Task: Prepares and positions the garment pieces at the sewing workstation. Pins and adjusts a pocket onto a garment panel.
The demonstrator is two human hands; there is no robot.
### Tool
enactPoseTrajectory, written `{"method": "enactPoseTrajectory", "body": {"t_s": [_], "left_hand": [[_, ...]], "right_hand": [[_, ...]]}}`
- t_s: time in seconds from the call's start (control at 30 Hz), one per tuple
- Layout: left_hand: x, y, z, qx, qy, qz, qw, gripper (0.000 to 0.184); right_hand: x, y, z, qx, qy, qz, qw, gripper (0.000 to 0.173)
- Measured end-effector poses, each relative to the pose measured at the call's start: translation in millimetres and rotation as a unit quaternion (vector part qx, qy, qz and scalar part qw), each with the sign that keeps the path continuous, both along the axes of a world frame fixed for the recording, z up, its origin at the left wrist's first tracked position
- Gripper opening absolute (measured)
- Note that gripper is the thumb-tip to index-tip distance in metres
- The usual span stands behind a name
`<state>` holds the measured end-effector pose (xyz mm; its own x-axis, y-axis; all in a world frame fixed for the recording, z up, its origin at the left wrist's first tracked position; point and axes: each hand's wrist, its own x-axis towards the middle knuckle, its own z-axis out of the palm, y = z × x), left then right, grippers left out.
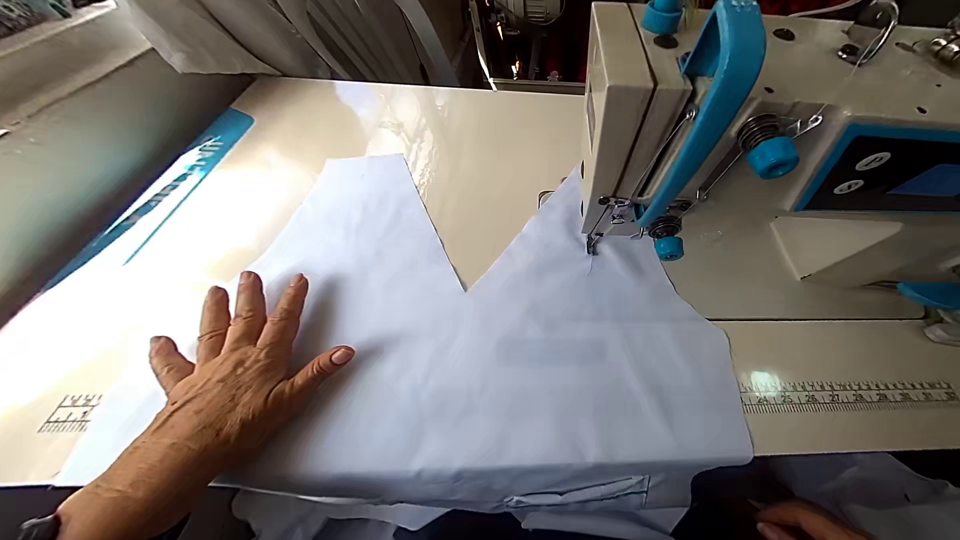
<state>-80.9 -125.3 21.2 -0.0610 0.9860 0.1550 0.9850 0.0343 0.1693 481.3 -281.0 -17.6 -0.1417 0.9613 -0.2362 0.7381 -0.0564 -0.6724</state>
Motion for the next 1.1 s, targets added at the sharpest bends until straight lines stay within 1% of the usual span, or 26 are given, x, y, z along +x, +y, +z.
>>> {"method": "enactPoseTrajectory", "body": {"t_s": [0.07,0.1,0.13,0.17,0.2,0.23,0.27,0.3,0.33,0.37,0.53,0.73,0.8,0.87,0.9,0.93,0.97,1.03,1.1], "left_hand": [[-7.0,-4.7,3.4,0.005,-0.009,0.037,0.999,0.115],[-8.0,-3.9,5.1,0.006,-0.016,0.051,0.999,0.114],[-6.7,-1.6,6.2,0.0,-0.021,0.057,0.998,0.112],[-3.6,1.8,6.1,-0.011,-0.019,0.055,0.998,0.11],[-1.0,6.0,4.4,-0.025,-0.011,0.052,0.998,0.108],[-0.7,12.1,0.1,-0.014,0.005,0.042,0.999,0.109],[-2.0,18.3,-2.6,-0.008,0.007,0.031,0.999,0.11],[-4.6,24.1,-3.9,-0.009,0.009,0.024,1.0,0.11],[-7.4,29.7,-4.2,-0.011,0.01,0.018,1.0,0.11],[-9.4,34.9,-3.8,-0.013,0.012,0.017,1.0,0.11],[-11.3,43.8,-5.4,-0.015,0.003,0.024,1.0,0.111],[-16.1,10.5,-11.2,0.005,-0.016,-0.015,1.0,0.112],[-15.6,7.6,-11.0,0.036,-0.03,-0.029,0.998,0.111],[-2.9,-0.2,5.7,0.042,-0.051,-0.024,0.998,0.109],[6.4,-6.2,18.3,0.027,-0.06,-0.022,0.998,0.109],[12.9,-13.0,26.7,0.007,-0.062,-0.023,0.998,0.108],[14.0,-18.1,28.6,-0.016,-0.059,-0.024,0.998,0.106],[-3.5,-19.8,17.1,-0.05,-0.048,-0.021,0.997,0.101],[-30.9,-18.2,9.2,-0.049,-0.052,-0.007,0.997,0.091]], "right_hand": [[-2.5,29.2,38.5,0.169,0.047,0.024,0.984,0.019],[-10.3,47.3,52.9,0.232,0.069,0.043,0.969,0.018],[-23.5,66.0,61.8,0.289,0.066,0.059,0.953,0.018],[-41.2,84.9,63.0,0.344,0.037,0.063,0.936,0.022],[-60.8,103.0,56.2,0.392,-0.011,0.057,0.918,0.033],[-78.7,118.4,44.1,0.418,-0.072,0.055,0.904,0.051],[-93.1,129.6,31.8,0.411,-0.141,0.061,0.899,0.073],[-103.0,136.0,21.1,0.385,-0.198,0.069,0.899,0.091],[-108.8,138.8,13.7,0.364,-0.234,0.072,0.899,0.101],[-111.4,140.0,10.3,0.354,-0.249,0.071,0.899,0.106],[-115.3,136.4,10.9,0.346,-0.267,0.047,0.898,0.106],[-107.0,117.7,12.3,0.34,-0.29,0.059,0.893,0.108],[-98.5,118.8,14.9,0.331,-0.271,0.051,0.902,0.108],[-84.4,122.7,22.8,0.325,-0.244,0.004,0.914,0.107],[-75.7,123.5,28.0,0.334,-0.241,-0.016,0.911,0.106],[-66.7,120.3,32.3,0.341,-0.245,-0.019,0.907,0.106],[-57.3,113.0,33.6,0.341,-0.258,0.0,0.904,0.106],[-36.0,91.2,30.6,0.301,-0.293,0.055,0.906,0.101],[-10.6,70.4,38.9,0.219,-0.317,0.072,0.92,0.103]]}}
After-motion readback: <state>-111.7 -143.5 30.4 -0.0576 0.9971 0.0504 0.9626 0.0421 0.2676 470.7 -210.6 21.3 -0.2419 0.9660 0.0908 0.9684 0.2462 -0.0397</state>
